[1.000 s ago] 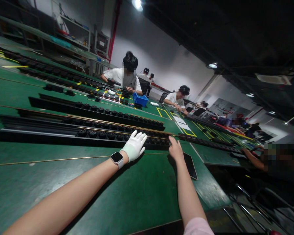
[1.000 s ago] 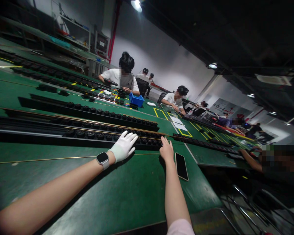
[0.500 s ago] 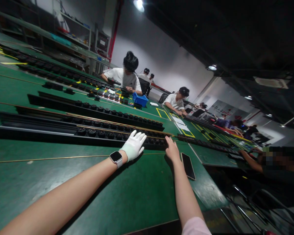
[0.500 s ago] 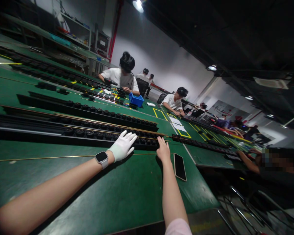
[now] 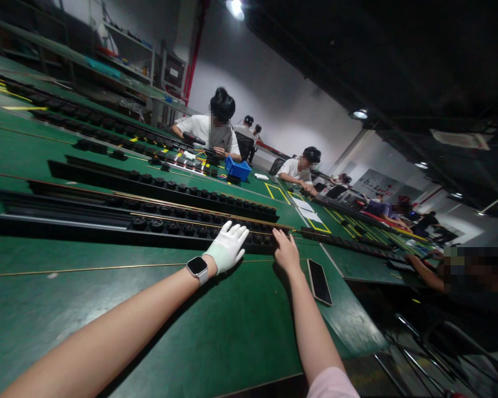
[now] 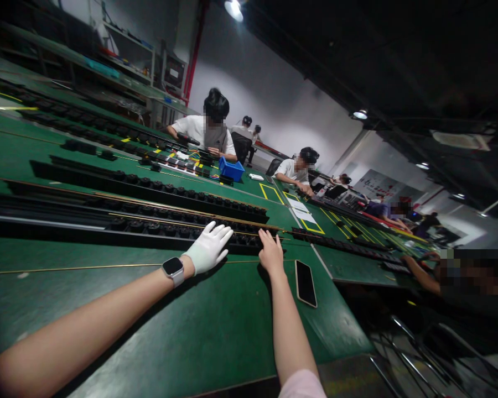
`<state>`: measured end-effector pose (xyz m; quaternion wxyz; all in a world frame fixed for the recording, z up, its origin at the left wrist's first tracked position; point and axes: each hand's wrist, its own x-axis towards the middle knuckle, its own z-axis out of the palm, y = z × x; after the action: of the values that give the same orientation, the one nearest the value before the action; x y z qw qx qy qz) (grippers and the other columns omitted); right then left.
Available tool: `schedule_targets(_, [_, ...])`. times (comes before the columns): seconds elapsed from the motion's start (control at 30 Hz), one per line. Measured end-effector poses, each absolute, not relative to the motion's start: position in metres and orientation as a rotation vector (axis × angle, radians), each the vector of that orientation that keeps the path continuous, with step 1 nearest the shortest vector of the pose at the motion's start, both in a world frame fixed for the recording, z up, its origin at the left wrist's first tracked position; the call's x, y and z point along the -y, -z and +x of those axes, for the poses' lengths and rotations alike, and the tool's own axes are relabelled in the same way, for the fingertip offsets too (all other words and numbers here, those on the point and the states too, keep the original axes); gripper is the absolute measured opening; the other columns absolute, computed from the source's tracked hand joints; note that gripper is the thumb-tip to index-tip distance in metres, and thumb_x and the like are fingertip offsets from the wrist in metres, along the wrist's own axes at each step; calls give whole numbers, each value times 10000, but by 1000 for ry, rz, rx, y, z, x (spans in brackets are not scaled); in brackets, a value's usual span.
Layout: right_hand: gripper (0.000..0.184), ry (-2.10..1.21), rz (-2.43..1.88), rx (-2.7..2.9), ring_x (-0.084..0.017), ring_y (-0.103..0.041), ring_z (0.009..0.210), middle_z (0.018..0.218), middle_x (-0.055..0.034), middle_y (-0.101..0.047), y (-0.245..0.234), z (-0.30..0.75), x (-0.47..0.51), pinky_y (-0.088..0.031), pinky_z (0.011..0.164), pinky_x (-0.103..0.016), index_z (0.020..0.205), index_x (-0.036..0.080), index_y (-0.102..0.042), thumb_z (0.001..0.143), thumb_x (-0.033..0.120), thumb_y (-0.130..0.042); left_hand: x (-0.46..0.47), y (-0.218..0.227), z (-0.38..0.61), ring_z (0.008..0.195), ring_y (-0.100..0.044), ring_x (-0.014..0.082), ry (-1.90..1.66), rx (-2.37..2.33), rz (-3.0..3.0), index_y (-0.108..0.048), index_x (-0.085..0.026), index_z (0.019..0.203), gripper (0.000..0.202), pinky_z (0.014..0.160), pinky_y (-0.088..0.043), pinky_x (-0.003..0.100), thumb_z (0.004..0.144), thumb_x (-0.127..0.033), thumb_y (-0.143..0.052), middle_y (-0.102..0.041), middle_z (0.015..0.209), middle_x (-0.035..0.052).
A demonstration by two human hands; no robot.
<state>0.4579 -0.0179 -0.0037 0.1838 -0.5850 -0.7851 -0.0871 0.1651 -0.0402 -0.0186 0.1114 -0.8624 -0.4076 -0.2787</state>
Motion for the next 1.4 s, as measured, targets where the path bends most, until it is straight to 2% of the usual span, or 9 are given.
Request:
schedule_targets(0.37, [945,231,-1554,2295,-198,-411,1546,1623,-2,-513,1,431,22,-227,1331,-503,1613,272,-481,719,-28,-428,37,25,166,1478,-472,353,828,1200,-2514,-476,-138,1573,616,1300,-161,566,1014,-399,-496,-528,1605,167])
schedule_targets(0.57, [866,246,-1478,2320,-218,-425,1534,1638,-32,-496,-1,411,23,-230,1330,-495,1635,250,-447,797,30,-461,36,25,167,1484,-466,345,829,1198,-2523,-450,-150,1596,634,1304,-150,564,1015,-399,-505,-521,1606,175])
schedule_targets(0.63, [825,238,-1469,2316,-223,-457,1512,1612,-45,-531,-2,404,23,-224,1331,-495,1626,244,-462,823,54,-469,36,26,167,1489,-460,352,831,1204,-2525,-428,-163,1614,656,1303,-145,576,1008,-398,-517,-518,1609,175])
schedule_targets(1.03, [629,247,-1384,2352,-205,-428,1533,1628,-18,-510,0,381,31,-220,1328,-473,1618,263,-468,995,184,-433,35,29,167,1481,-467,358,840,1197,-2502,-472,-113,1568,627,1312,-136,573,1015,-407,-487,-516,1608,182])
schedule_targets(1.23, [581,247,-1366,2372,-219,-369,1568,1668,-26,-453,0,377,33,-201,1328,-496,1646,274,-416,1065,277,-434,34,29,167,1487,-459,358,843,1193,-2500,-464,-112,1573,636,1313,-131,574,1012,-410,-495,-520,1604,183])
schedule_targets(1.4, [547,271,-1366,2372,-216,-432,1526,1633,-25,-506,5,378,30,-219,1321,-474,1630,282,-444,1083,303,-431,35,29,166,1492,-455,357,848,1191,-2505,-468,-117,1572,626,1315,-133,571,1016,-405,-492,-513,1613,178])
